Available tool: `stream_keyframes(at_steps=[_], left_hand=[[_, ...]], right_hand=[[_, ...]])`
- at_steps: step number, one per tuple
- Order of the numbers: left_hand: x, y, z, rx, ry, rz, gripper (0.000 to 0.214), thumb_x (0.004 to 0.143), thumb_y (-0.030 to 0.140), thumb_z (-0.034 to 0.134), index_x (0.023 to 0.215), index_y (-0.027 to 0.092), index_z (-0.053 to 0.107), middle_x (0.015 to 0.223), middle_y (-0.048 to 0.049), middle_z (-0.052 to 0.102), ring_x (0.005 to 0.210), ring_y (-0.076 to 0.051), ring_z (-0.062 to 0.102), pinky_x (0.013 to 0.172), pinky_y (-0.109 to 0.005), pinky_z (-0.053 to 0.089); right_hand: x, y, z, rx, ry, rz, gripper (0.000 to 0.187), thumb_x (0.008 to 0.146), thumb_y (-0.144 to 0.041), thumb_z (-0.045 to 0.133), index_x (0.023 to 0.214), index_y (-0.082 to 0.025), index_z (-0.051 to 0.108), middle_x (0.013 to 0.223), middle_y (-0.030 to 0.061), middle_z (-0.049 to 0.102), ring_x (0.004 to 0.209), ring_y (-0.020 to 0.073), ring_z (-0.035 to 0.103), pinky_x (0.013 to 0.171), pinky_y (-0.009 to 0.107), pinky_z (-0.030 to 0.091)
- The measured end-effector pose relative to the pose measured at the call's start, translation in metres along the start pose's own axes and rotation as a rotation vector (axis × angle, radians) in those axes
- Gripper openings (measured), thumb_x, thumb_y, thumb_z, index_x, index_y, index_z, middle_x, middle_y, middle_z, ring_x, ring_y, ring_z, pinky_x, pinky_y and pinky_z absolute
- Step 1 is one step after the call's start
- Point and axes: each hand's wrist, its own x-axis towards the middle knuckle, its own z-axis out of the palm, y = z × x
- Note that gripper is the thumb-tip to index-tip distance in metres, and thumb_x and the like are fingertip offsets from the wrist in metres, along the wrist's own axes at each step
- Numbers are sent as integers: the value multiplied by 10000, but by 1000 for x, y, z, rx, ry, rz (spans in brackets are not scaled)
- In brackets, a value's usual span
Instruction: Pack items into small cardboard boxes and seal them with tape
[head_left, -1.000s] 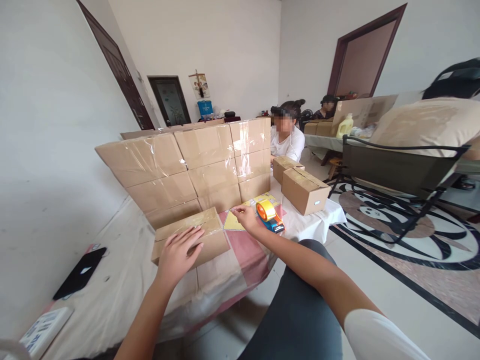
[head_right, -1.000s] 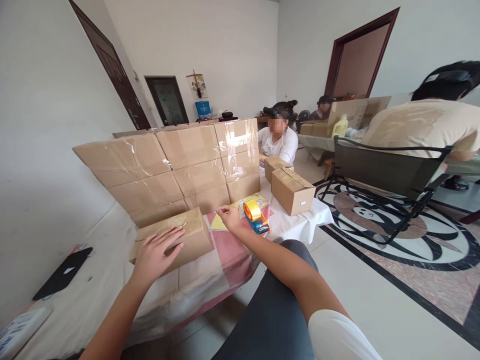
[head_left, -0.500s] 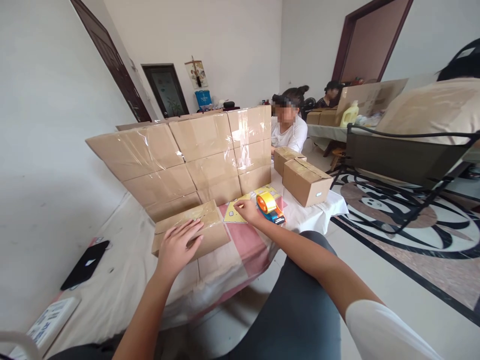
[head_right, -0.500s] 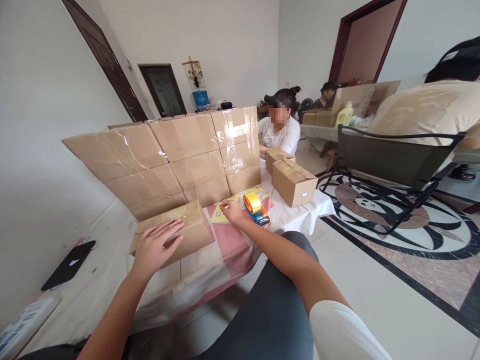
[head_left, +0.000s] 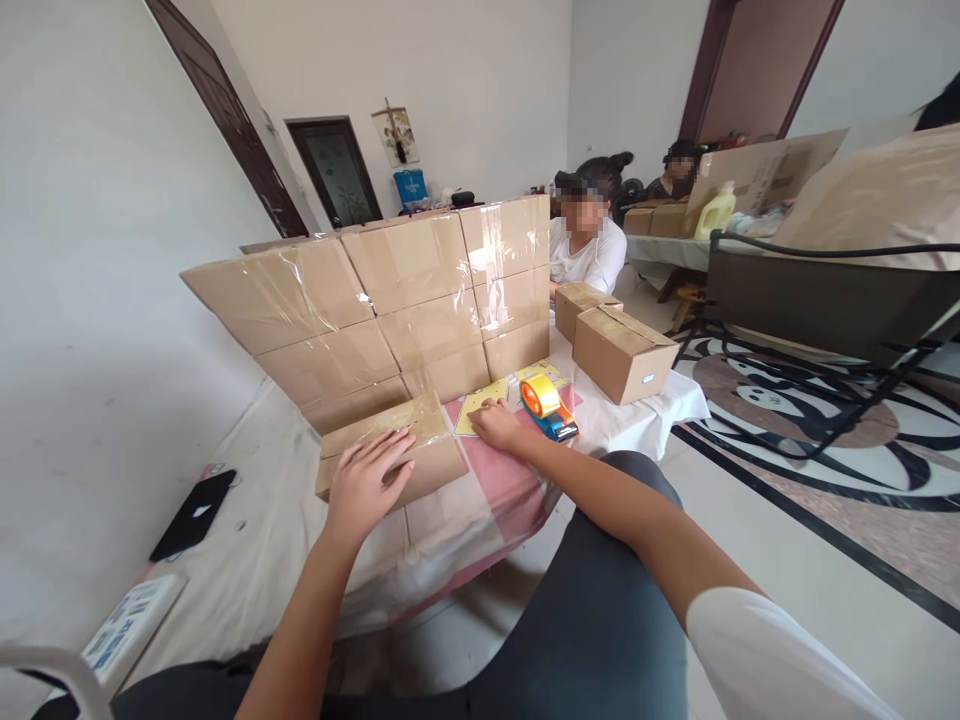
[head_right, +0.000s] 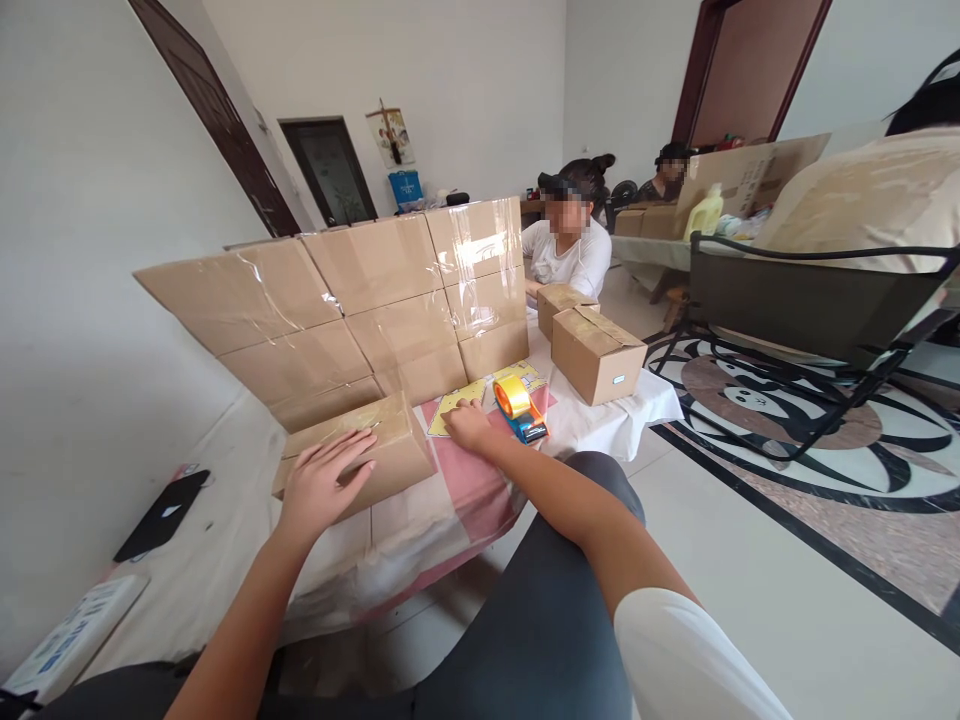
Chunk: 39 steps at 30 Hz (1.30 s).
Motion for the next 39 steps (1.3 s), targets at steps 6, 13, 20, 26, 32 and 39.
stream_keyframes(at_steps=[6, 13, 20, 26, 32, 39], left_hand=[[0, 0, 1, -3, 8, -8, 307, 1014, 372, 526, 1268, 316, 689, 1366, -4, 689, 1291, -263, 639, 1060, -450, 432], [-1, -1, 1, 7, 22, 8, 299, 1015, 366, 532, 1263, 309, 689, 1346, 3, 702, 1283, -258, 645, 1050, -443, 434], [-1, -1, 1, 1, 29, 11, 309, 1007, 365, 541, 1277, 308, 681, 1340, -11, 706, 1285, -267, 643, 1053, -441, 429], [1, 0, 0, -12, 40, 25, 303, 999, 369, 553, 1256, 289, 693, 1319, -41, 719, 1261, -273, 660, 1039, -431, 435], [3, 1, -1, -16, 57, 49, 287, 983, 360, 590, 1236, 278, 697, 1293, -41, 735, 1236, -274, 677, 966, -410, 458], [4, 2, -1, -17, 57, 62, 279, 980, 348, 609, 1235, 271, 691, 1274, -48, 744, 1219, -274, 687, 937, -407, 473]], right_hand=[[6, 5, 5, 240, 149, 44, 196, 873, -121, 555, 779, -192, 712, 874, 90, 733, 1009, 259, 620, 957, 399, 428], [15, -9, 17, 708, 351, 136, 184, 870, -248, 584, 978, -188, 720, 862, 52, 753, 730, 192, 694, 652, 300, 549], [9, -30, 28, 916, 425, 91, 159, 823, -346, 676, 819, -187, 679, 833, 44, 747, 776, 185, 692, 680, 276, 549], [1, -40, 28, 862, 448, 55, 127, 823, -145, 667, 928, -189, 723, 856, 28, 756, 799, 181, 687, 783, 282, 516], [-8, -55, 23, 674, 390, 53, 315, 856, -84, 650, 1142, -194, 722, 920, 23, 771, 799, 158, 691, 793, 254, 502], [-15, -61, 11, 657, 336, 66, 368, 858, -59, 628, 1199, -173, 708, 945, 33, 783, 850, 168, 710, 800, 251, 512]])
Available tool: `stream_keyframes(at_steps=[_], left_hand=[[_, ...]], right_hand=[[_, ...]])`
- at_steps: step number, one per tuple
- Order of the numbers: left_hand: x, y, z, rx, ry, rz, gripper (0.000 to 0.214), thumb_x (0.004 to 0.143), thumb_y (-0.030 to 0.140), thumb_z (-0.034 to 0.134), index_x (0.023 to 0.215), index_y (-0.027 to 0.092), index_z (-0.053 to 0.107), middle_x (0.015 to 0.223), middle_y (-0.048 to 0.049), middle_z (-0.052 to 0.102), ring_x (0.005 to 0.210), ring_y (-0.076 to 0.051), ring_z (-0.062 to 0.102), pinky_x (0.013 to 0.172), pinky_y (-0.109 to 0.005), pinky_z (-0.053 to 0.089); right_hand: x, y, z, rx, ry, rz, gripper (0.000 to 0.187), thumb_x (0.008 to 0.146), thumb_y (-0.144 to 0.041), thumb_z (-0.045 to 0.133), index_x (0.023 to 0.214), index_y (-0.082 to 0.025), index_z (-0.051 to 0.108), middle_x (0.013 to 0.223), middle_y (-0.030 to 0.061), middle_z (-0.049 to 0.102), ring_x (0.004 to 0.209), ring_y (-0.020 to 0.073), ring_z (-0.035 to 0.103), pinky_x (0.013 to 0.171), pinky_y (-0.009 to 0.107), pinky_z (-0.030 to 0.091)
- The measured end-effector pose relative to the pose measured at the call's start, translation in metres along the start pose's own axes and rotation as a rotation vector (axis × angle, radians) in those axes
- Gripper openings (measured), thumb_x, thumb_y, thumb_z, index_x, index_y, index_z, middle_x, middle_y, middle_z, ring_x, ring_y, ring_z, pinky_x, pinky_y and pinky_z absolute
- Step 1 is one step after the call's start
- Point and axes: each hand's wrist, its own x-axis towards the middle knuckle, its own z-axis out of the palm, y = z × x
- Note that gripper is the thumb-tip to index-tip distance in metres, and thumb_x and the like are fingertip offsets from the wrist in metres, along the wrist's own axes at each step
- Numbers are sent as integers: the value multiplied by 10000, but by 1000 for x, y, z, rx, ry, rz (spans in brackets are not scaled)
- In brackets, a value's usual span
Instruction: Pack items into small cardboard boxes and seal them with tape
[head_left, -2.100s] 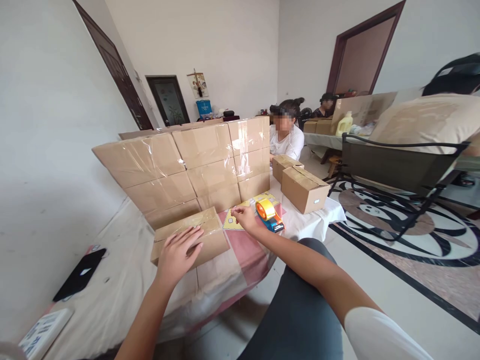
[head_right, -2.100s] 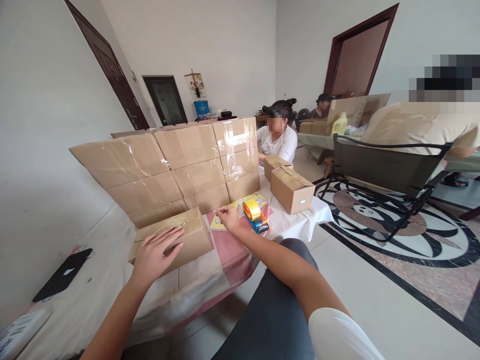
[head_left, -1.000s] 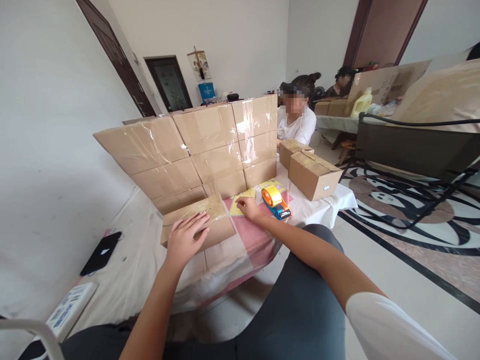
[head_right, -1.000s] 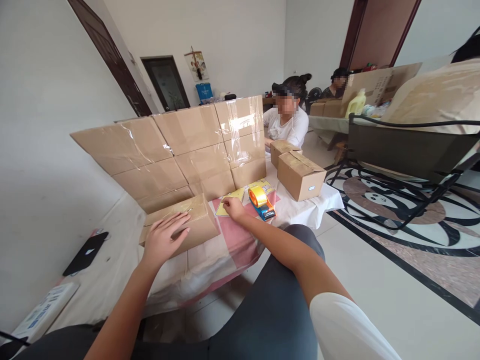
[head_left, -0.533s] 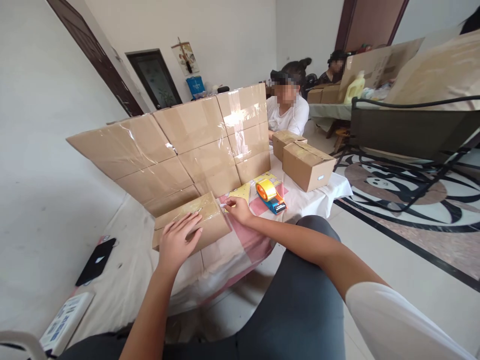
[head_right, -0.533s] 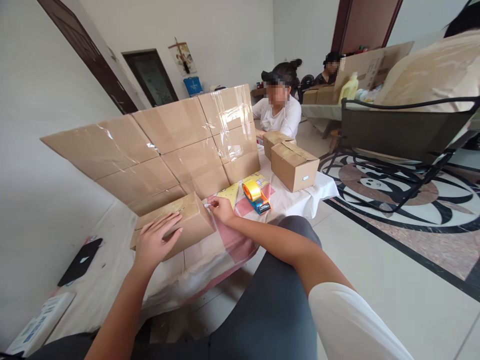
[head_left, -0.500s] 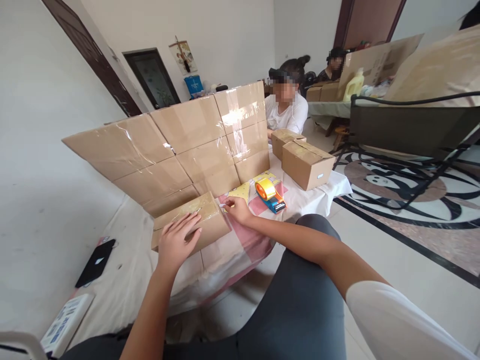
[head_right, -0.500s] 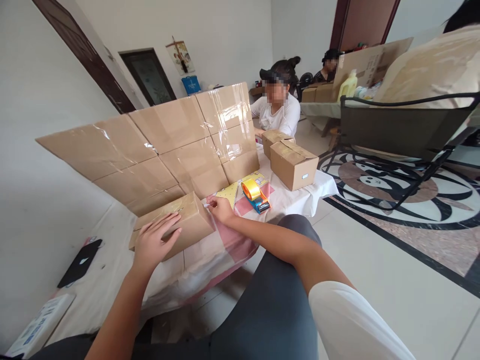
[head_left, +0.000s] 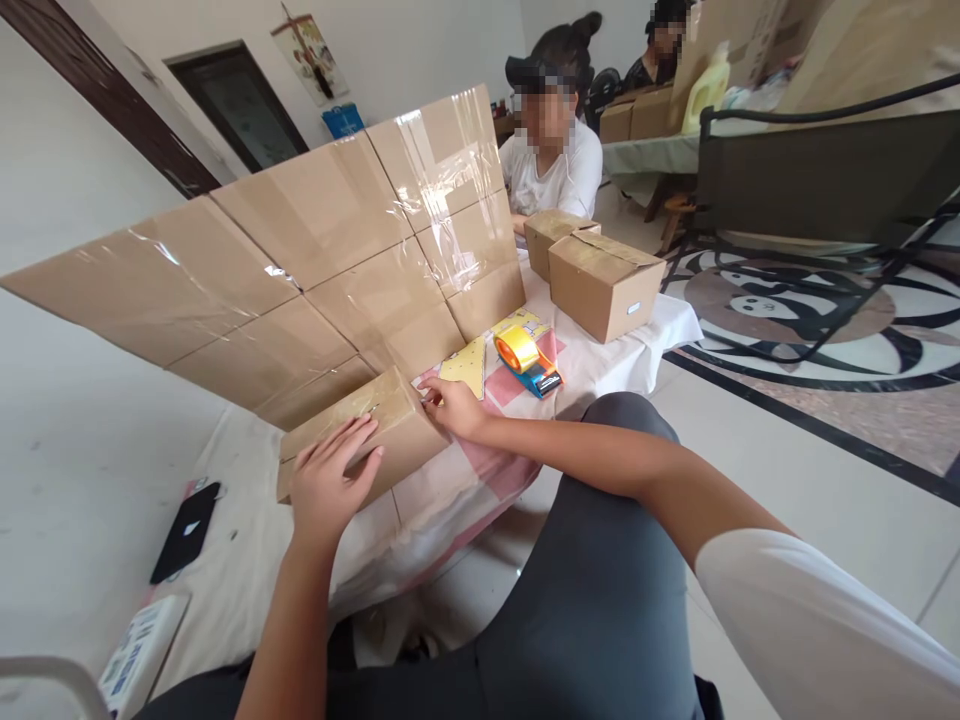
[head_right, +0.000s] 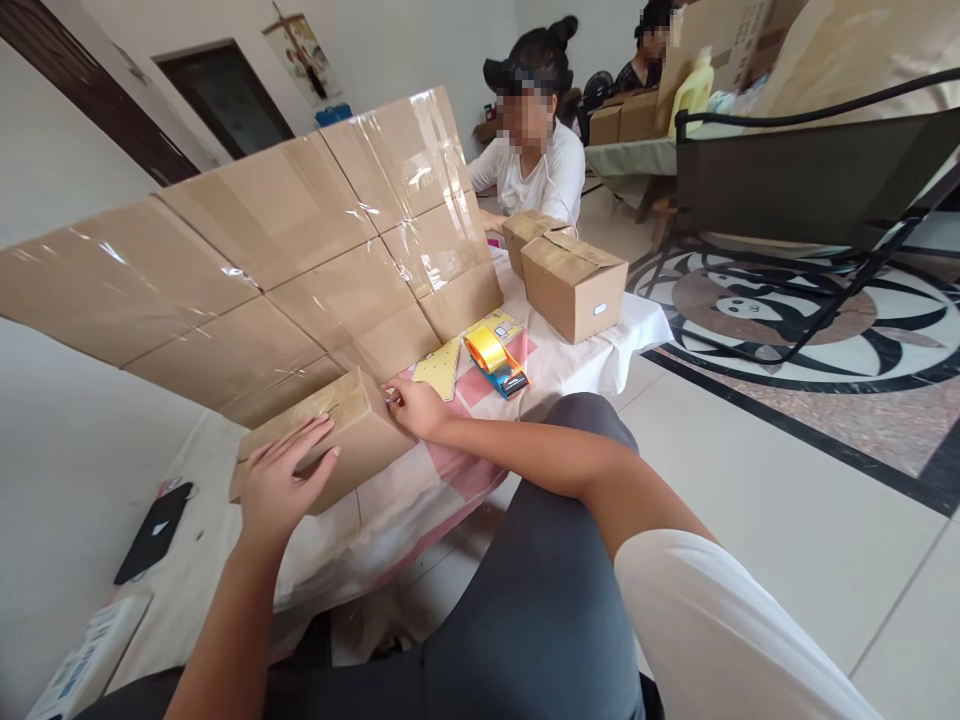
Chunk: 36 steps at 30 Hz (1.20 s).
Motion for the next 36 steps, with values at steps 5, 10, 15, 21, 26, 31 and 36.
stream_keyframes(at_steps=[5, 10, 15, 21, 26, 31, 36], left_hand=[[0, 1, 2, -3, 9, -8, 275, 981, 345, 613, 1233, 267, 692, 1268, -51, 747, 1211, -277, 691, 935, -406, 471], [0, 0, 3, -5, 28, -18, 270, 974, 342, 627, 1224, 272, 699, 1261, -45, 751, 1197, -277, 699, 921, -401, 473], [0, -1, 2, -11, 28, -20, 276, 968, 339, 632, 1226, 274, 704, 1262, -48, 750, 1193, -283, 700, 910, -403, 475], [0, -1, 2, -34, 21, -28, 276, 965, 342, 632, 1220, 273, 712, 1243, -53, 757, 1191, -285, 701, 916, -409, 484], [0, 0, 2, -37, 15, -58, 269, 967, 341, 631, 1213, 274, 715, 1241, -50, 758, 1197, -281, 698, 922, -410, 482], [0, 0, 1, -45, 11, -63, 262, 963, 340, 635, 1201, 273, 719, 1248, -48, 755, 1198, -282, 698, 923, -406, 484], [0, 0, 1, -31, 31, -62, 260, 955, 322, 636, 1196, 277, 722, 1238, -42, 759, 1193, -283, 700, 931, -405, 486]], right_hand=[[-12, -1, 6, 67, 15, 26, 511, 806, 17, 584, 1270, -177, 677, 1004, 45, 801, 941, 194, 753, 878, 275, 558], [-23, 4, 15, 265, -17, 80, 554, 768, 82, 527, 1248, -159, 662, 1229, 105, 761, 1186, 219, 719, 986, 311, 574], [-21, 6, 25, 542, 34, 193, 638, 711, 123, 507, 1266, -170, 621, 1400, 120, 671, 1371, 198, 593, 1119, 341, 508], [-15, 0, 21, 665, -33, 328, 601, 665, 124, 504, 1153, -190, 660, 1394, 86, 681, 1392, 228, 574, 1108, 390, 514], [-12, -3, 16, 670, -55, 373, 611, 651, 130, 494, 1150, -176, 670, 1429, 94, 657, 1392, 232, 573, 1106, 373, 510], [-15, -5, 10, 565, -23, 380, 519, 653, 102, 524, 1036, -186, 722, 1239, 54, 767, 1279, 248, 664, 1044, 357, 549], [-26, -10, 14, 534, 27, 320, 437, 712, 83, 523, 1008, -169, 722, 1233, 79, 766, 1251, 218, 683, 1062, 316, 529]])
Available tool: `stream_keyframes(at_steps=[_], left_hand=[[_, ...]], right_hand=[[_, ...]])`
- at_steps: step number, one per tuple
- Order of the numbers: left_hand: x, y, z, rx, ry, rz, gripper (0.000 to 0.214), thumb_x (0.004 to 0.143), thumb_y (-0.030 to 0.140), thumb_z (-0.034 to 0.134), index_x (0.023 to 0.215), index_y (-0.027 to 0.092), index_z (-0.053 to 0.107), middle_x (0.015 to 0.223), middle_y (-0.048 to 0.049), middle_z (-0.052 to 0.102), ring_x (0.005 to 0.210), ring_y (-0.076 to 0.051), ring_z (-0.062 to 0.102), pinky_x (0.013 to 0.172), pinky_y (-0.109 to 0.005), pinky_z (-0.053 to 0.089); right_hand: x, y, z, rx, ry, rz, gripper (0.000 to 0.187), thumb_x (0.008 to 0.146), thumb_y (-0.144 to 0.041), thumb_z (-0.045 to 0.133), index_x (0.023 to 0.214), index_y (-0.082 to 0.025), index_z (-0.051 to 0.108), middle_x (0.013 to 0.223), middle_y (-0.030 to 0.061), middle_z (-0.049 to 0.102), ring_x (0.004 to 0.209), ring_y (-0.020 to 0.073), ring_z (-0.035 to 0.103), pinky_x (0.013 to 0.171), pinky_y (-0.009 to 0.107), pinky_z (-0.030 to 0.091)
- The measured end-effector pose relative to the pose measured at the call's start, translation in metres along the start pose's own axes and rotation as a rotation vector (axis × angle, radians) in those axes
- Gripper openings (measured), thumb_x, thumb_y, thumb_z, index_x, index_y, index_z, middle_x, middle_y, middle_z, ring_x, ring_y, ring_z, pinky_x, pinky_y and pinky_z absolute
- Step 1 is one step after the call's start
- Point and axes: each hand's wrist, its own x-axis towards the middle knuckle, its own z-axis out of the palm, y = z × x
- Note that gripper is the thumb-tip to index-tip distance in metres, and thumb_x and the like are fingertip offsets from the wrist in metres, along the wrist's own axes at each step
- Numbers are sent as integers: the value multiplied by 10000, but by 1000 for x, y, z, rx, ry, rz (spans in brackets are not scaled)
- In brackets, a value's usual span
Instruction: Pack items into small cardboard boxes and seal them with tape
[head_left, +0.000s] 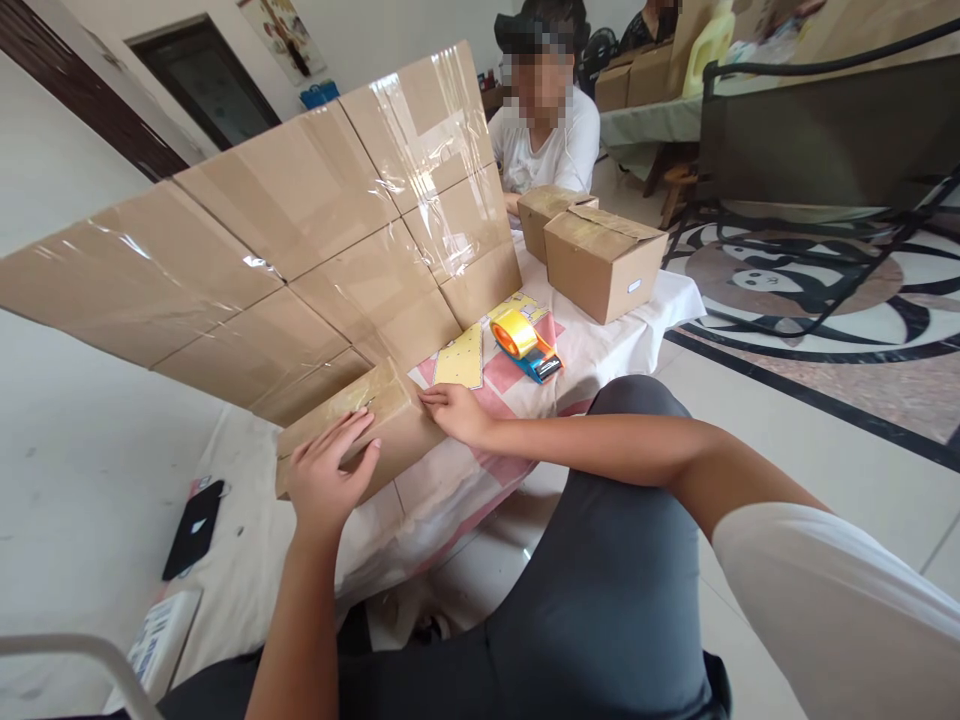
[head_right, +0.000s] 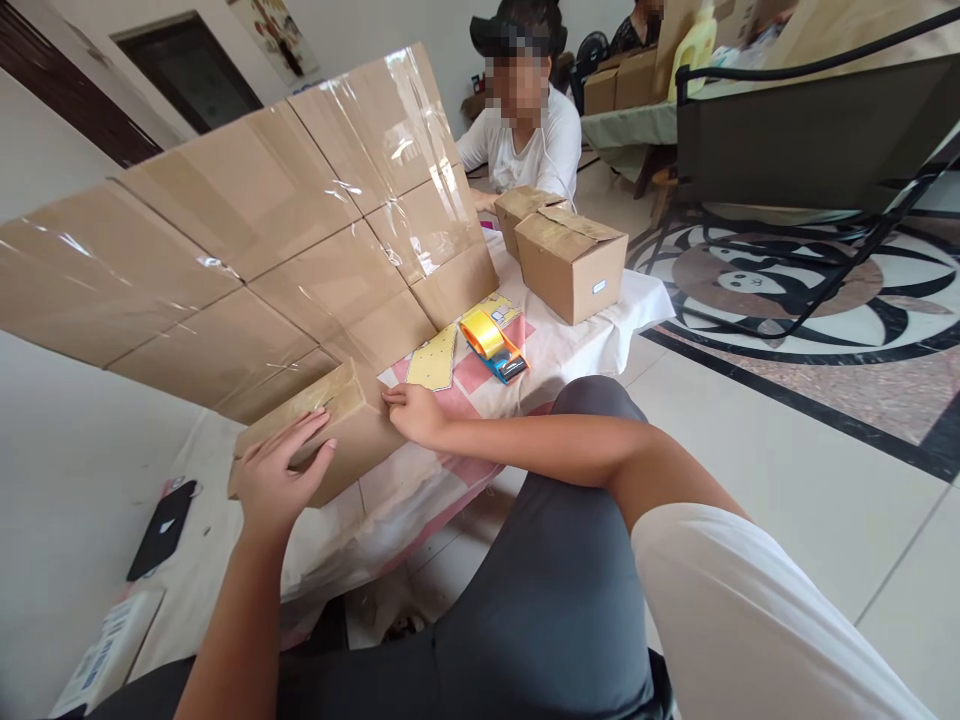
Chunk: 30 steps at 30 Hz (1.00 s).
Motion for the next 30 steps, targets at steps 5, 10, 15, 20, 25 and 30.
stream_keyframes(at_steps=[5, 10, 15, 20, 25, 30], left_hand=[[0, 0, 0, 7, -3, 4, 267, 949, 315, 637, 1199, 279, 724, 1237, -45, 759, 1179, -288, 707, 917, -416, 496], [0, -4, 0, -7, -28, -6, 275, 948, 331, 629, 1200, 285, 729, 1240, -46, 757, 1188, -291, 703, 918, -418, 503], [0, -4, -2, -20, -16, -6, 265, 948, 315, 642, 1195, 276, 729, 1227, -48, 763, 1191, -284, 703, 924, -407, 502], [0, -3, -3, -6, -6, 3, 255, 952, 315, 645, 1190, 270, 726, 1221, -54, 765, 1189, -286, 703, 905, -405, 503], [0, -6, -5, -14, -31, 16, 255, 960, 318, 631, 1192, 266, 723, 1228, -62, 761, 1185, -290, 705, 892, -412, 508], [-1, -6, -4, -16, -20, -8, 260, 956, 317, 640, 1196, 269, 728, 1223, -58, 764, 1188, -290, 703, 910, -416, 503]], right_hand=[[-3, 4, 4, 69, -26, 41, 440, 737, 91, 524, 1042, -166, 710, 1275, 104, 746, 1268, 225, 674, 1075, 349, 526], [2, -1, -4, 111, -82, 65, 417, 736, 96, 544, 992, -181, 721, 1204, 67, 776, 1245, 217, 685, 1053, 354, 539], [16, -14, -20, 51, -144, 107, 169, 758, -15, 670, 795, -162, 745, 943, 46, 808, 1012, 202, 751, 973, 319, 562], [24, -18, -20, 76, -6, 152, 133, 804, -48, 641, 749, -154, 699, 855, 32, 786, 809, 144, 731, 773, 241, 575], [25, -13, -18, 76, -105, 98, 229, 725, 47, 632, 756, -168, 706, 791, -5, 780, 929, 149, 747, 838, 215, 557], [25, -8, -19, 82, -130, 104, 349, 660, 119, 558, 779, -183, 687, 867, -7, 802, 1048, 175, 748, 855, 226, 564]])
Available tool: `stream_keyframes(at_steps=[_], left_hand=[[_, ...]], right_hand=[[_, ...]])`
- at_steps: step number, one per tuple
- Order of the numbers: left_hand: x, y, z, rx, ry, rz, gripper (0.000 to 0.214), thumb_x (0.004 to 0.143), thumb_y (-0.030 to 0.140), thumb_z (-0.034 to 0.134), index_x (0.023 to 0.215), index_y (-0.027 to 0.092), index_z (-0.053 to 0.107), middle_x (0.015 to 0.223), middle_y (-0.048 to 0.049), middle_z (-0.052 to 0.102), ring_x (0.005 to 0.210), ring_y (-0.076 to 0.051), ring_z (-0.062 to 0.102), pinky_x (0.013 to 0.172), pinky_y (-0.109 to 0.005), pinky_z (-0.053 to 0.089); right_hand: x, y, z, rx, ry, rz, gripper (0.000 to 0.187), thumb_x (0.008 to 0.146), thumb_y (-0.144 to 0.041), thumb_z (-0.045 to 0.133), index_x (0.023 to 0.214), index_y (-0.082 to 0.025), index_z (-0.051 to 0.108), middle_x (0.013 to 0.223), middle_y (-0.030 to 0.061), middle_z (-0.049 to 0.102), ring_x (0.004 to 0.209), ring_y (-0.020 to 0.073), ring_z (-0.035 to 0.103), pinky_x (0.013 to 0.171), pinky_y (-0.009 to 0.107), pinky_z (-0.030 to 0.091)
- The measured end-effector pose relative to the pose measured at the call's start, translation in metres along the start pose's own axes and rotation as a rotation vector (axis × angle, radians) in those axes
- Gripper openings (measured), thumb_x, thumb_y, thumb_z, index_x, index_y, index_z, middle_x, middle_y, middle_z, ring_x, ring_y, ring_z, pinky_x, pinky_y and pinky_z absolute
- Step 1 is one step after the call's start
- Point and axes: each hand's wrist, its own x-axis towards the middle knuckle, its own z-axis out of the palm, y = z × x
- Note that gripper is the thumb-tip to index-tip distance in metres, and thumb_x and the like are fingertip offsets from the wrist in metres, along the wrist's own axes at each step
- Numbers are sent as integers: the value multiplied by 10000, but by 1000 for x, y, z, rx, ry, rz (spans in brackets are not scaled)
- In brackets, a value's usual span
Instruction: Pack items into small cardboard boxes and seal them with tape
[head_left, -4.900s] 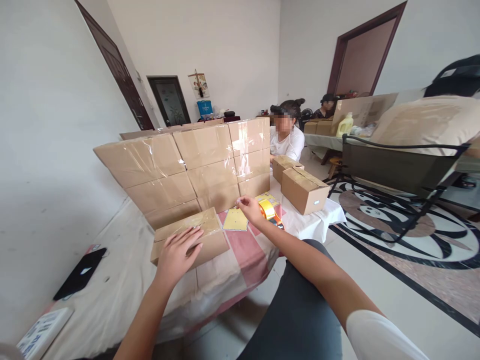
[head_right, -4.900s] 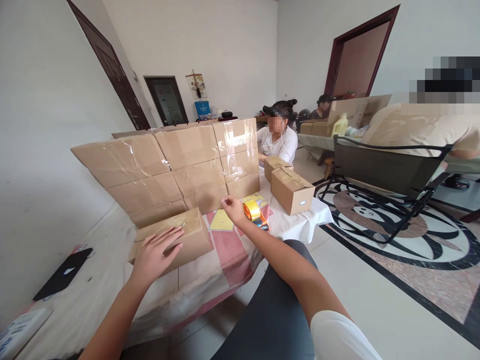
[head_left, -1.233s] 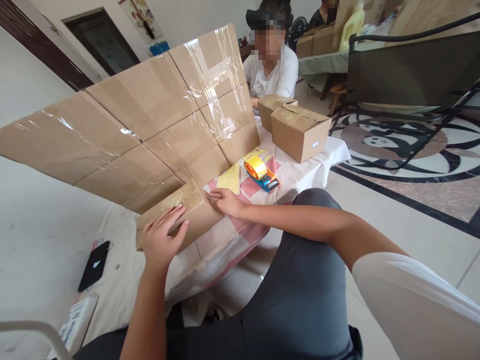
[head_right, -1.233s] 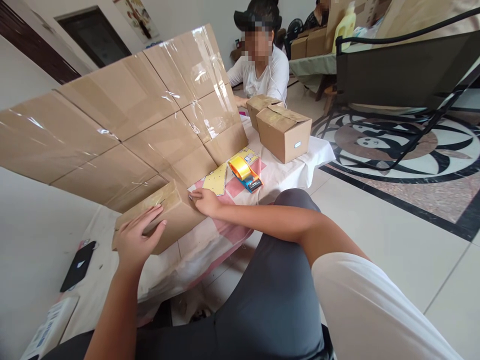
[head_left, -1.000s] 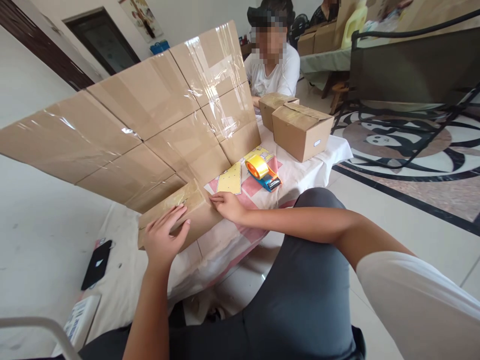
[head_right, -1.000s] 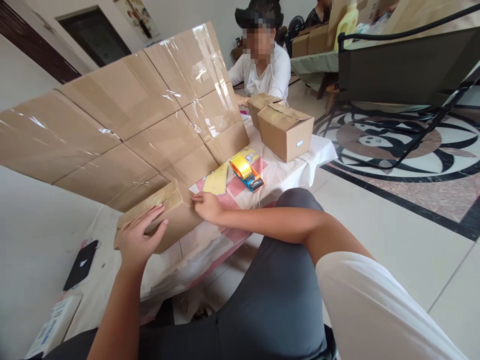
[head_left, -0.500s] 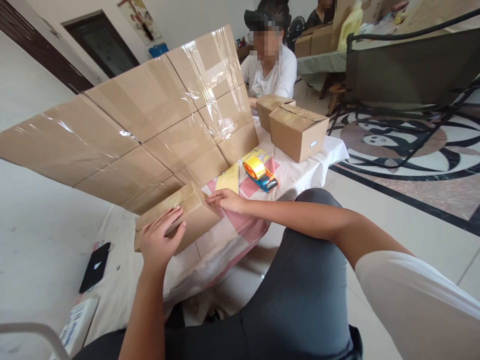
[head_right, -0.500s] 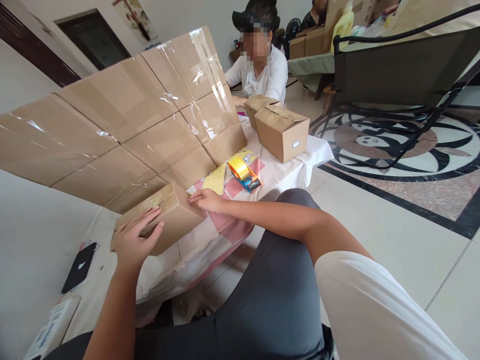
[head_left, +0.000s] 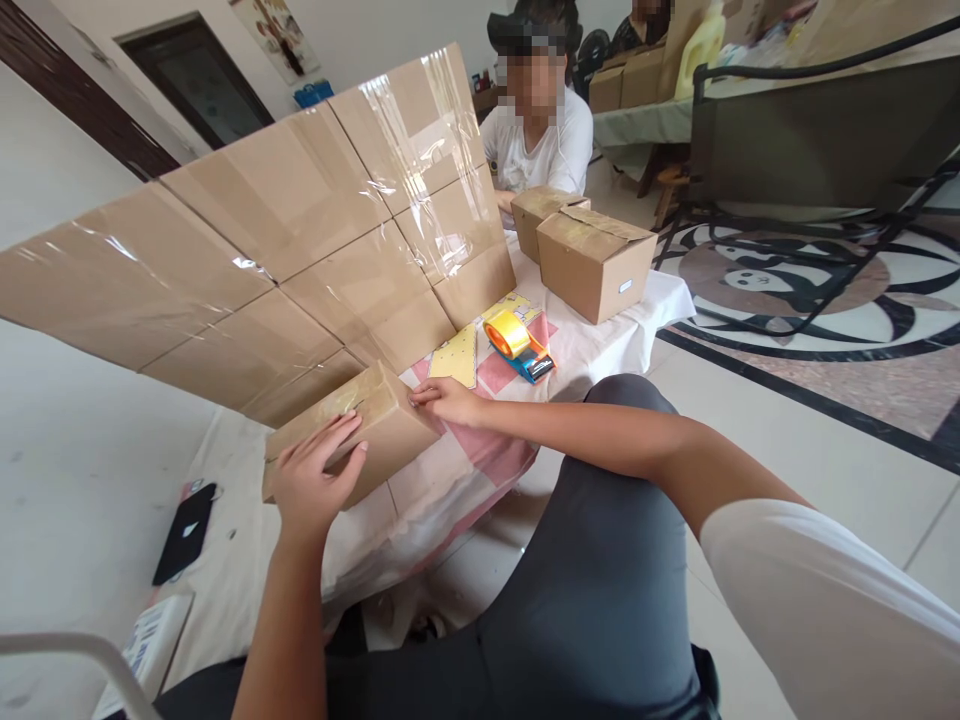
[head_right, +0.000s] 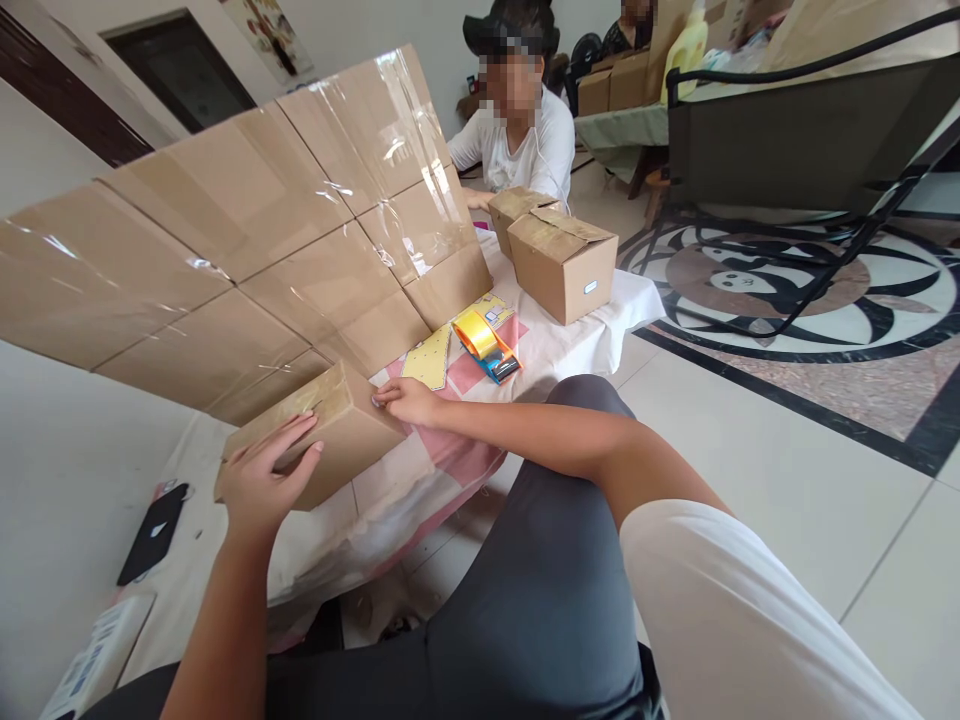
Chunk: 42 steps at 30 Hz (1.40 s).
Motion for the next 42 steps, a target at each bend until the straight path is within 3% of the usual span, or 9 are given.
stream_keyframes(at_steps=[9, 18, 28, 33, 40, 42], left_hand=[[0, -2, 0, -8, -6, -17, 275, 952, 330, 638, 1206, 282, 729, 1236, -46, 759, 1200, -287, 697, 922, -414, 509], [-1, -3, 0, -9, 4, -19, 268, 952, 347, 627, 1188, 281, 736, 1217, -55, 765, 1175, -290, 709, 917, -422, 525], [-2, -11, 0, -27, -3, -6, 251, 958, 335, 627, 1175, 271, 735, 1213, -53, 767, 1186, -287, 704, 926, -424, 528], [-2, -13, -2, -36, -1, 12, 245, 959, 330, 621, 1167, 272, 737, 1210, -53, 768, 1180, -281, 707, 919, -416, 533], [-2, -12, -3, -26, -1, 18, 251, 962, 353, 610, 1156, 268, 745, 1203, -45, 771, 1177, -280, 708, 908, -412, 535], [-2, -12, -4, -25, -3, 12, 257, 963, 366, 600, 1145, 263, 750, 1198, -46, 773, 1177, -279, 708, 917, -409, 542]], right_hand=[[-3, 1, 1, -82, 58, -13, 337, 668, 109, 554, 759, -184, 695, 869, 5, 804, 1046, 199, 752, 946, 294, 562], [3, -5, 0, -12, -40, 28, 391, 638, 146, 538, 779, -184, 694, 882, -2, 808, 1083, 210, 745, 947, 309, 571], [-4, -20, -6, -143, -91, -63, 150, 758, -41, 686, 768, -156, 782, 889, 51, 813, 953, 217, 762, 966, 339, 572], [1, -15, -6, -101, -66, -46, 255, 734, 47, 625, 809, -156, 761, 939, 44, 819, 987, 195, 763, 960, 329, 582], [4, -12, -14, -149, -182, -8, 264, 712, 15, 704, 889, -167, 778, 1072, 71, 810, 1086, 260, 753, 959, 365, 591], [4, -16, -17, -206, -256, 8, 359, 705, -36, 764, 1039, -165, 773, 1212, 104, 771, 1187, 282, 712, 1005, 385, 571]])
